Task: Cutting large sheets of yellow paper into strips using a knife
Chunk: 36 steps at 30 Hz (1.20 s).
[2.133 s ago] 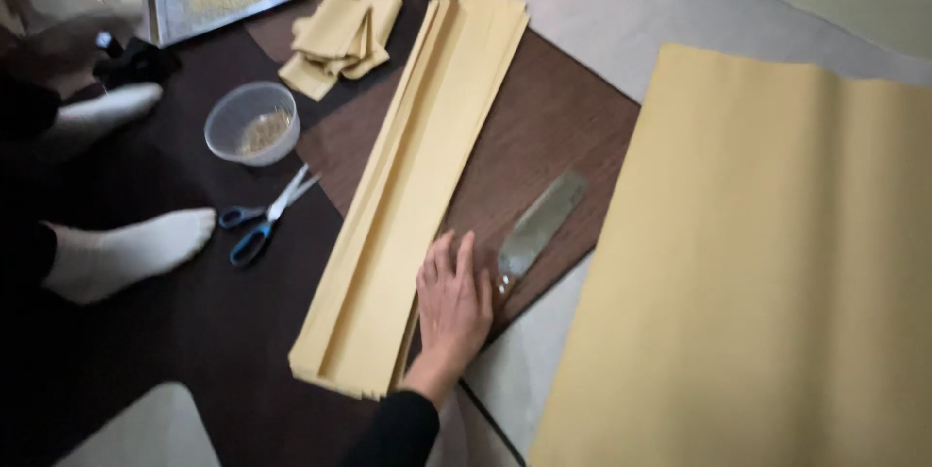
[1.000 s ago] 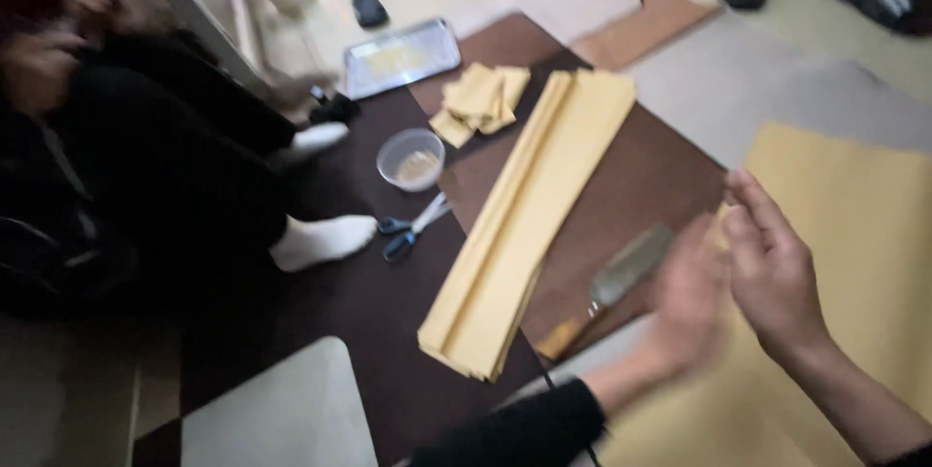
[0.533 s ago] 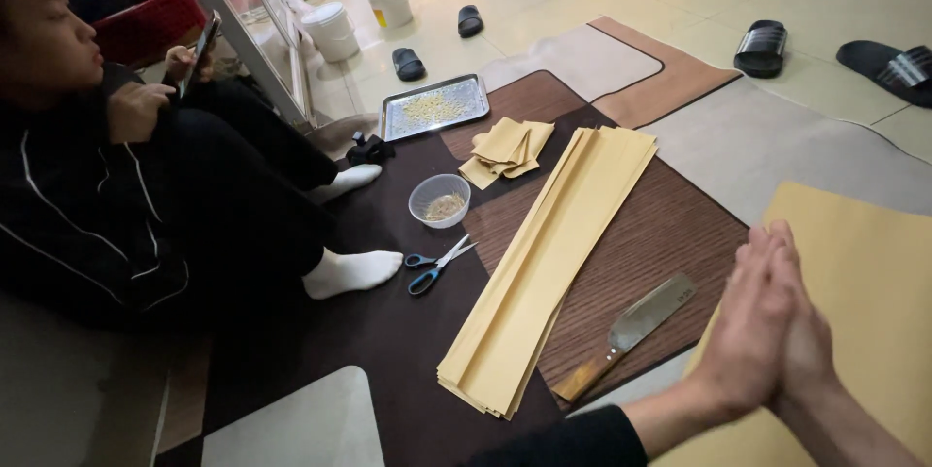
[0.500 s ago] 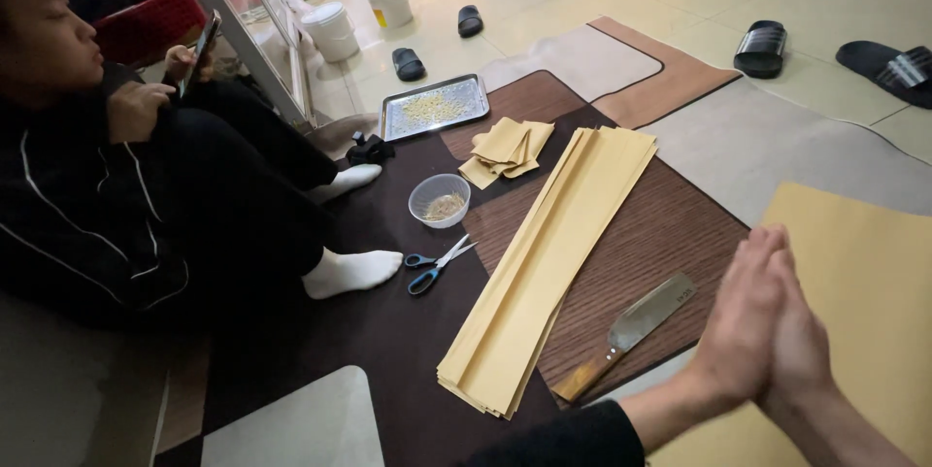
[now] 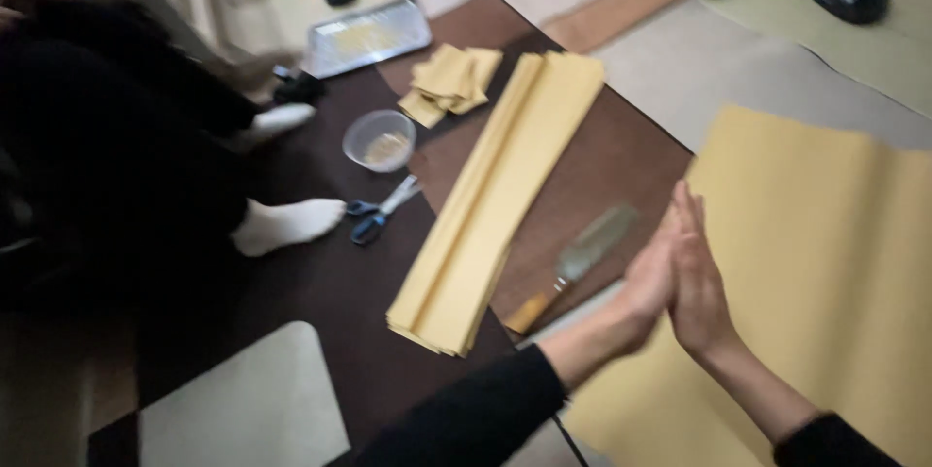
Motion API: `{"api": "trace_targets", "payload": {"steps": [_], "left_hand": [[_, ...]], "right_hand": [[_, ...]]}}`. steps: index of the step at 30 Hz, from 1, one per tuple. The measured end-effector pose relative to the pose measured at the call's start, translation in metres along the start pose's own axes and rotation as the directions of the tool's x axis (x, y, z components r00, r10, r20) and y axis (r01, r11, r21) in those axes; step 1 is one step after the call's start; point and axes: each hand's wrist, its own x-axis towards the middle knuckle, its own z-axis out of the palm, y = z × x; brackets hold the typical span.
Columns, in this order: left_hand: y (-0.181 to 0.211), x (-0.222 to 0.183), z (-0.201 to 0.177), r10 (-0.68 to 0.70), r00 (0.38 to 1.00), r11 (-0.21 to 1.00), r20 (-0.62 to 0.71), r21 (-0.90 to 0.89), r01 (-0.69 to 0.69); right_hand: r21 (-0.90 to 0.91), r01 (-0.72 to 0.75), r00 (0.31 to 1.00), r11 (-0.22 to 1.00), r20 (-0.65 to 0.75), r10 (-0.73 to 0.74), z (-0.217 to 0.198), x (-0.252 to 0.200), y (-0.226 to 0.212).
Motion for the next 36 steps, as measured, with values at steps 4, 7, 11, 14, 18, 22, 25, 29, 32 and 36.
{"api": "trace_targets", "payload": {"steps": [4,7,11,14,18,22,25,29,32,36], "left_hand": [[-0.123,0.028,-0.041,-0.01,1.0,0.969,-0.029,0.245,0.016],[-0.228,0.05,-0.079,-0.074,0.988,0.857,-0.135,0.497,0.132],[-0.291,0.041,-0.117,0.118,0.985,0.532,-0.126,0.846,0.045],[-0.255,0.018,-0.13,0.264,0.963,0.246,-0.051,0.969,-0.017],[-0.222,0.003,-0.161,0.381,0.923,-0.141,0.061,0.99,-0.007],[-0.236,0.003,-0.185,0.287,0.958,-0.056,-0.021,0.998,0.039],[-0.251,0.009,-0.202,0.255,0.967,-0.038,0.01,0.999,0.0],[-0.257,0.0,-0.221,0.348,0.937,-0.113,-0.021,0.992,0.064],[-0.251,-0.011,-0.226,0.42,0.907,-0.169,-0.033,0.979,0.114],[-0.218,-0.033,-0.19,0.42,0.87,-0.319,0.257,0.94,-0.124]], "right_hand": [[-0.205,-0.234,0.97,0.95,0.014,0.242,-0.022,-0.035,0.069],[-0.458,-0.352,0.911,0.816,0.034,0.412,-0.051,-0.076,0.148],[-0.733,-0.403,0.798,0.549,0.012,0.602,-0.093,-0.128,0.192],[-0.816,-0.357,0.754,0.455,0.036,0.656,-0.106,-0.157,0.211],[-0.875,-0.267,0.699,0.403,0.111,0.706,-0.101,-0.17,0.21],[-0.883,-0.25,0.686,0.398,0.129,0.716,-0.094,-0.164,0.196],[-0.881,-0.246,0.672,0.405,0.147,0.726,-0.086,-0.153,0.18],[-0.874,-0.255,0.668,0.413,0.15,0.729,-0.08,-0.147,0.181],[-0.874,-0.265,0.668,0.409,0.14,0.731,-0.074,-0.141,0.177],[-0.854,-0.281,0.675,0.438,0.148,0.723,-0.063,-0.127,0.175]]}}
